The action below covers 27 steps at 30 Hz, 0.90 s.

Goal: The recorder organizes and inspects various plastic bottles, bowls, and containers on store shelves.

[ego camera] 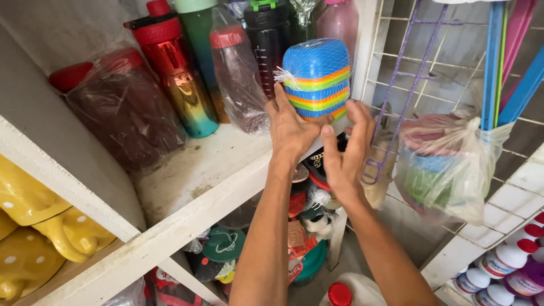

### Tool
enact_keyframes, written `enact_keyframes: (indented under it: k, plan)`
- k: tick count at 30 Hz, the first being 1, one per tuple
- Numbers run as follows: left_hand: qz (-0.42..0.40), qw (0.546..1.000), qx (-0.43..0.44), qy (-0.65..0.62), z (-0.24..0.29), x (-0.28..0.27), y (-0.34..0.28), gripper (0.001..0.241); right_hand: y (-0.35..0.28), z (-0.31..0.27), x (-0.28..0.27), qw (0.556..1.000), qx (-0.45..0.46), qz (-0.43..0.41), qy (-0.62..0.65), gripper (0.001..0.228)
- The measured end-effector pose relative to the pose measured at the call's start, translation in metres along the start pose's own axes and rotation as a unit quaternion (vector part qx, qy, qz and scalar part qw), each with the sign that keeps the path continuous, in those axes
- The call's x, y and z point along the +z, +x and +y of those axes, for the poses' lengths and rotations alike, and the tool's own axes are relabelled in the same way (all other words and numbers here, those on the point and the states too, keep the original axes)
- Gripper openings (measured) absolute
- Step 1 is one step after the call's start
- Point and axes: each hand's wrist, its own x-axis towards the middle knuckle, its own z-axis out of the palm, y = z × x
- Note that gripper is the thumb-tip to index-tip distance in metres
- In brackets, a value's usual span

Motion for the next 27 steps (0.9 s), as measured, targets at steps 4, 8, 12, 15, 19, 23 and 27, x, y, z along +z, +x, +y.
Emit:
enact_keyframes:
  k: [4,8,12,15,19,23,27]
  plan:
    - [0.041,0.997,0.063,-0.009,-0.005,0.002,-0.004,0.124,-0.005,-0.005,-0.001,0.999,-0.044,0.008,0.001,0.047]
    - [0.038,0.998,0.055,-0.009,-0.017,-0.017,-0.005,0.115,-0.008,-0.005,-0.009,0.998,-0.055,0.018,0.010,0.043]
    - [0.185,0.981,0.002,-0.051,-0.030,-0.046,-0.002,0.073,-0.021,-0.002,-0.004,0.999,-0.041,0.004,0.028,0.029]
    - [0.216,0.970,-0.051,-0.096,-0.036,-0.055,0.005,0.079,-0.022,-0.011,0.005,0.995,-0.092,-0.033,0.037,0.028]
    - [0.193,0.973,0.022,-0.121,-0.060,-0.041,0.020,0.076,-0.021,-0.019,0.013,0.984,-0.163,-0.076,-0.001,0.031]
    - [0.122,0.987,-0.062,-0.084,-0.056,-0.040,0.018,0.084,-0.022,-0.013,0.013,0.985,-0.151,-0.086,-0.009,0.031]
    - [0.135,0.989,0.009,-0.053,-0.065,-0.035,0.025,0.086,-0.023,-0.013,0.014,0.982,-0.166,-0.084,-0.030,0.030]
